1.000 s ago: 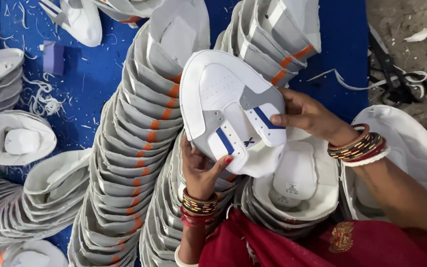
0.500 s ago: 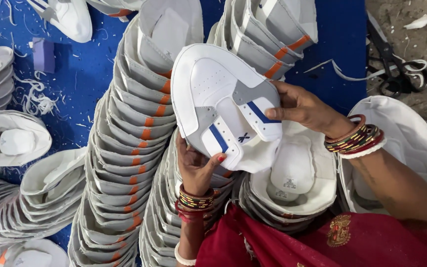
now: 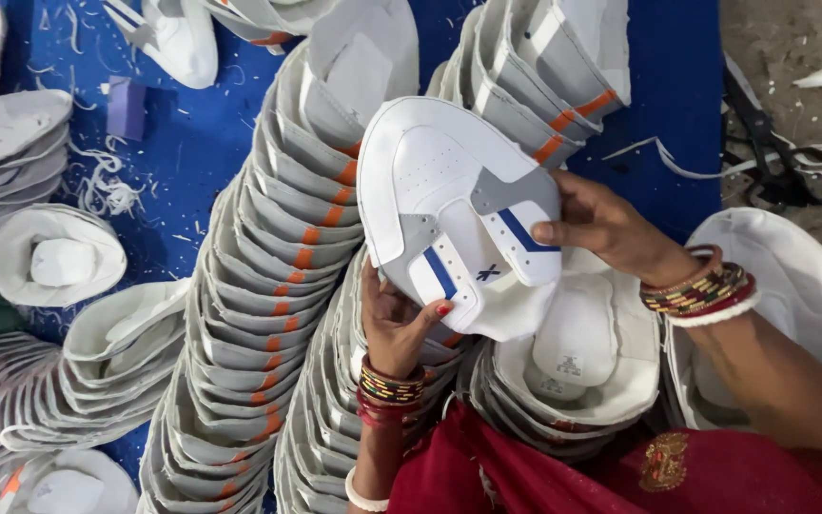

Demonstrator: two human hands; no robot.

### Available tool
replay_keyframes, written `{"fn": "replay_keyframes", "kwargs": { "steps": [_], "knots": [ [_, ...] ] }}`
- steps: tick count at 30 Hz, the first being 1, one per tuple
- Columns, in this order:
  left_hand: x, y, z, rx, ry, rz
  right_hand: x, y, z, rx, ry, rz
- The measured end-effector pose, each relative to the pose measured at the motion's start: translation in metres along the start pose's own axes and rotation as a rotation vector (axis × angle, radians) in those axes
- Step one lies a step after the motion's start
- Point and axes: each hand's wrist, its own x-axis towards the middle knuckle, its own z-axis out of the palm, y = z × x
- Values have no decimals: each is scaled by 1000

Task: The person sorts and inspects stacked shoe upper components in a manufacturing facility.

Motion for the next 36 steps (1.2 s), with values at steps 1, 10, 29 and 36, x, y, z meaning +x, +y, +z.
{"fn": "replay_keyframes", "kwargs": {
  "steps": [1, 10, 29, 36],
  "knots": [
    [-1, 7, 4, 2, 1, 7, -9, -10, 7, -2, -4, -6],
    [-35, 2, -18, 156, -102, 11, -71, -56, 133, -1100, 52, -847],
    [-11, -1, -31, -548, 113, -278, -64, -32, 132, -1230, -223, -507],
    [-8, -4, -42, -444, -76, -26, -74, -67, 98, -1182, 59, -535]
  ]
}}
